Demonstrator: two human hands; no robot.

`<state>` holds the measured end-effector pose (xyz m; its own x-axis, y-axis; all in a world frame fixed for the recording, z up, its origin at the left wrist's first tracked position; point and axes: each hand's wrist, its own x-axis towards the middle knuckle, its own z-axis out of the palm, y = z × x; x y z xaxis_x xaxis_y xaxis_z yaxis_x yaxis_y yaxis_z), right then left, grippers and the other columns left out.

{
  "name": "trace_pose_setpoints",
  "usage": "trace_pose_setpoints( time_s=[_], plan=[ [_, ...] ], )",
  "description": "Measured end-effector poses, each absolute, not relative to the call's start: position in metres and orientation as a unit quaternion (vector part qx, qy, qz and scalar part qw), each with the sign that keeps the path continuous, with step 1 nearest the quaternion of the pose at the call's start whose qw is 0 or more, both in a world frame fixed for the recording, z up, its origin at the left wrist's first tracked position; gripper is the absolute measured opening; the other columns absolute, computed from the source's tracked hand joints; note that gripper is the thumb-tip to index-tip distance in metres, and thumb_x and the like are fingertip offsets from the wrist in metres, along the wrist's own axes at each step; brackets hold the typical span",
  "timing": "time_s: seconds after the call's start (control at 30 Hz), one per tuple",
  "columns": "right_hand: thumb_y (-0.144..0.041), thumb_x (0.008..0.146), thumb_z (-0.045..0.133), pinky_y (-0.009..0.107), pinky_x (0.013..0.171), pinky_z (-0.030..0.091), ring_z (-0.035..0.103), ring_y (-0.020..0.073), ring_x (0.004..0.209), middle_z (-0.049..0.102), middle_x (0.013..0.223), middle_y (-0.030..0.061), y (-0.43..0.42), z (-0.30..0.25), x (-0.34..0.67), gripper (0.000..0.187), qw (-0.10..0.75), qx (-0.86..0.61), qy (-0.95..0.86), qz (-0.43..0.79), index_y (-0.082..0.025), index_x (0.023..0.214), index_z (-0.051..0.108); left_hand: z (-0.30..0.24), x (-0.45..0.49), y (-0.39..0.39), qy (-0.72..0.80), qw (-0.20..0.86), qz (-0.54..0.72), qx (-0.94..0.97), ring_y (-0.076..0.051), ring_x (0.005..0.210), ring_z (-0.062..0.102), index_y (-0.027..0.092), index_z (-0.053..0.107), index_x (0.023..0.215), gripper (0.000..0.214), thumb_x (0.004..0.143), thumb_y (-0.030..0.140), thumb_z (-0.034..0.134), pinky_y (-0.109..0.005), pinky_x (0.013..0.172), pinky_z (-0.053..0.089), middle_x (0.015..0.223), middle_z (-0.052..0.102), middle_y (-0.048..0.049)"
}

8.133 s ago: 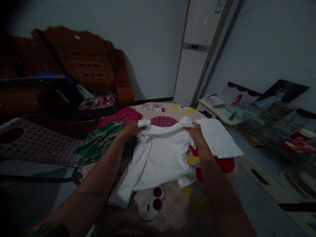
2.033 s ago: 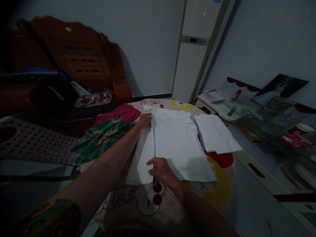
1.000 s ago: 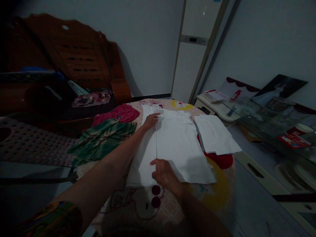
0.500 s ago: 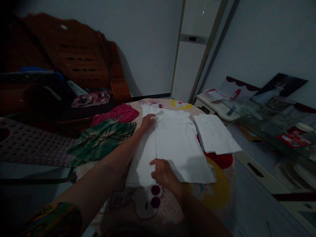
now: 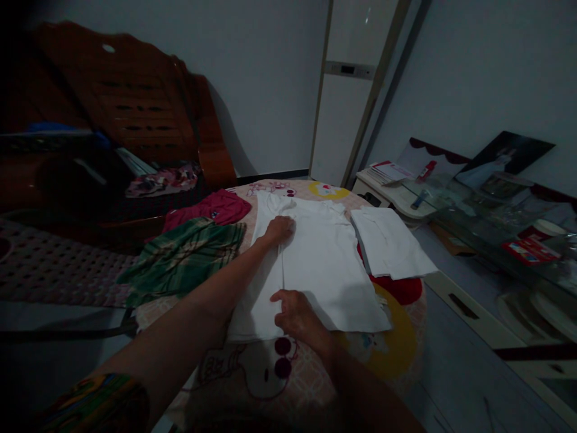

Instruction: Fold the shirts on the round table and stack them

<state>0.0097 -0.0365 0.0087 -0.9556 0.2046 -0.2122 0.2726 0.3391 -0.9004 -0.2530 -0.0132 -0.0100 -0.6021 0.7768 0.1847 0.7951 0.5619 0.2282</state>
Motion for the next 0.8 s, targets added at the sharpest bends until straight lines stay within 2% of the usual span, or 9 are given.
trace_pose_setpoints(
  time_s=[0.13,0.23,0.33,0.4,0.5,0.57,0.7,0.8],
  plan=[
    [-0.027,0.074,0.064,0.019,0.042,0.034,0.047,0.0086,0.045,0.052,0.056,-0.0062,-0.023,0.010,0.009,0.033,0.030,0.160,0.789,-0.592,-0.015,0.104,0.068,-0.014,-0.236,-0.016,-0.885,0.034,-0.115,-0.450,-0.030,0.141,0.039,0.018,0.049,0.143,0.049,0.098,0.037,0.046,-0.049,0.114,0.033,0.154,0.042,-0.0146],
    [-0.044,0.077,0.061,0.021,0.041,0.036,0.049,0.0107,0.044,0.052,0.055,-0.0054,0.008,0.019,0.014,0.040,-0.056,0.209,0.793,-0.569,-0.015,0.103,0.067,-0.018,-0.228,-0.019,-0.887,0.026,-0.110,-0.447,-0.031,0.147,0.031,0.019,0.042,0.148,0.052,0.100,0.039,0.040,-0.052,0.117,0.027,0.160,0.034,-0.0148],
    [-0.043,0.081,0.055,0.025,0.049,0.041,0.055,0.0139,0.049,0.059,0.059,-0.0007,0.052,0.031,0.031,0.038,-0.172,0.280,0.836,-0.440,-0.015,0.102,0.069,-0.019,-0.228,-0.020,-0.884,0.023,-0.109,-0.453,-0.032,0.147,0.031,0.020,0.041,0.149,0.053,0.100,0.039,0.040,-0.053,0.117,0.027,0.160,0.034,-0.0145],
    [-0.037,0.082,0.054,0.027,0.057,0.044,0.062,0.0179,0.061,0.065,0.065,0.0040,0.079,0.037,0.048,0.031,-0.209,0.351,0.857,-0.315,-0.015,0.097,0.070,-0.019,-0.230,-0.021,-0.884,0.028,-0.113,-0.454,-0.032,0.147,0.032,0.020,0.042,0.149,0.053,0.100,0.038,0.040,-0.054,0.117,0.027,0.160,0.034,-0.0143],
    [-0.030,0.085,0.053,0.029,0.066,0.044,0.065,0.0214,0.076,0.071,0.080,0.0097,0.101,0.037,0.073,0.024,-0.171,0.435,0.874,-0.136,-0.016,0.093,0.071,-0.019,-0.231,-0.018,-0.887,0.032,-0.124,-0.444,-0.033,0.146,0.033,0.020,0.046,0.146,0.051,0.098,0.036,0.044,-0.056,0.117,0.027,0.158,0.037,-0.0141],
    [-0.029,0.088,0.052,0.030,0.068,0.044,0.066,0.0225,0.079,0.072,0.088,0.0122,0.104,0.032,0.085,0.023,-0.127,0.461,0.876,-0.066,-0.016,0.093,0.070,-0.018,-0.227,-0.008,-0.881,0.033,-0.143,-0.450,-0.031,0.144,0.037,0.019,0.049,0.143,0.050,0.096,0.032,0.049,-0.053,0.118,0.028,0.155,0.042,-0.0147],
    [-0.029,0.093,0.047,0.032,0.071,0.046,0.066,0.0242,0.086,0.071,0.097,0.0155,0.103,0.019,0.093,0.027,-0.071,0.473,0.878,-0.026,-0.015,0.096,0.070,-0.011,-0.202,0.032,-0.837,0.003,-0.203,-0.509,-0.023,0.140,0.044,0.012,0.053,0.139,0.048,0.093,0.023,0.054,-0.035,0.116,0.036,0.151,0.047,-0.0167],
    [-0.031,0.094,0.046,0.034,0.072,0.048,0.067,0.0269,0.089,0.070,0.100,0.0173,0.107,0.010,0.095,0.029,-0.043,0.475,0.879,-0.022,-0.014,0.099,0.070,-0.003,-0.180,0.070,-0.804,-0.034,-0.199,-0.560,-0.024,0.139,0.046,0.010,0.055,0.138,0.047,0.092,0.023,0.054,-0.032,0.116,0.036,0.156,0.041,-0.0170]
  ],
)
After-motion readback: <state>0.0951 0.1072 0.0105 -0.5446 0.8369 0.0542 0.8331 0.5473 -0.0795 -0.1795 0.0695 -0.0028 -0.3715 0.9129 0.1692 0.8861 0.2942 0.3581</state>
